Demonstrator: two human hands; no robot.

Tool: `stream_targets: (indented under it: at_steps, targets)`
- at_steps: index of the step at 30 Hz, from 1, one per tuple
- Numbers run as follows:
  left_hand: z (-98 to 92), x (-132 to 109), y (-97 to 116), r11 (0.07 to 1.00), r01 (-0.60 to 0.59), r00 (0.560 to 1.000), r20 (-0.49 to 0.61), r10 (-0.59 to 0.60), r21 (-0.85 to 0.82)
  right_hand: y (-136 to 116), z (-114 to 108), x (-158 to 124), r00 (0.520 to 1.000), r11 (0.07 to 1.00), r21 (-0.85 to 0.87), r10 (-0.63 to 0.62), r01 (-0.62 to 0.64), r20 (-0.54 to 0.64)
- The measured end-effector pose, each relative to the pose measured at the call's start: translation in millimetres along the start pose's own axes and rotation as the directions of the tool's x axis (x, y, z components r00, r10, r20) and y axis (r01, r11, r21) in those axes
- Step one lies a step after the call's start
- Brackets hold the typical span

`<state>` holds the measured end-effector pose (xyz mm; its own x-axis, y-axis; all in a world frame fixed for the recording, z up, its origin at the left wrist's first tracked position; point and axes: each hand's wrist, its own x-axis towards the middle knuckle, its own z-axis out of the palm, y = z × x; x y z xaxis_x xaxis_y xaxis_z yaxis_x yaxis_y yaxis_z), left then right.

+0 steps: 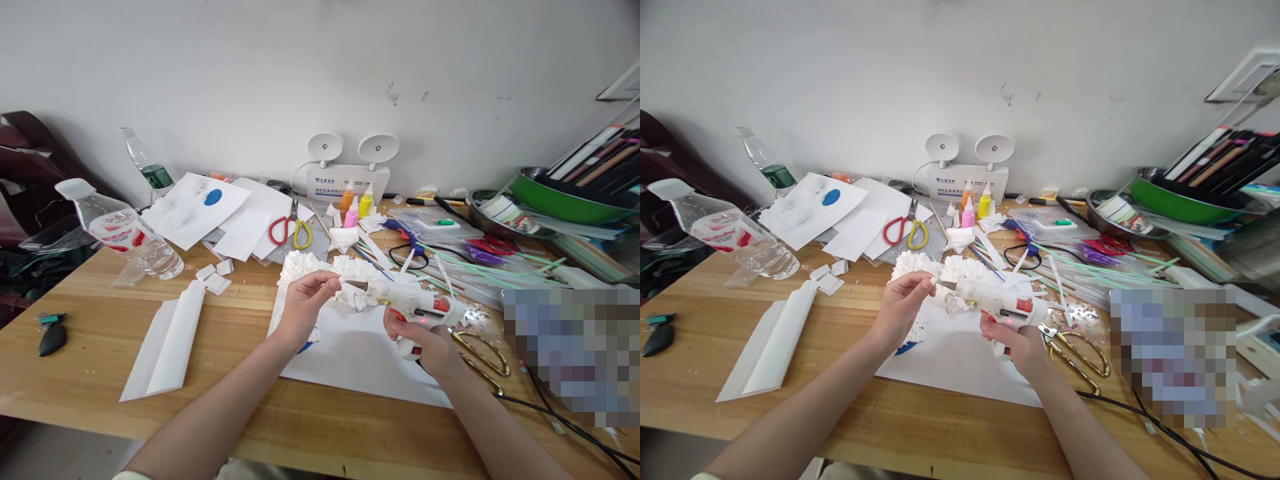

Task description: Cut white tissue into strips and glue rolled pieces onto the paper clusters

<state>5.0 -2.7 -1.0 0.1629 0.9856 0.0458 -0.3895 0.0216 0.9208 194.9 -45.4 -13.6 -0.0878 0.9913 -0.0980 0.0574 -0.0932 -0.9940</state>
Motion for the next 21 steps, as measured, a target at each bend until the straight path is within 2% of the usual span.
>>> stream_targets:
  at_steps: [14, 21]
  targets:
    - [0.5, 0.6, 0.6, 1.000, 0.005, 1.000, -0.017, -0.005, 0.002, -2.0, 3.5, 0.2, 0.998, 0.997, 0.028, -0.070, 0.070, 0.006]
    - [-0.1, 0.8, 0.8, 1.000, 0.013, 1.000, -0.011, -0.013, -0.005, 1.1, 1.0, 0.1, 0.999, 0.999, 0.028, -0.038, 0.038, -0.002]
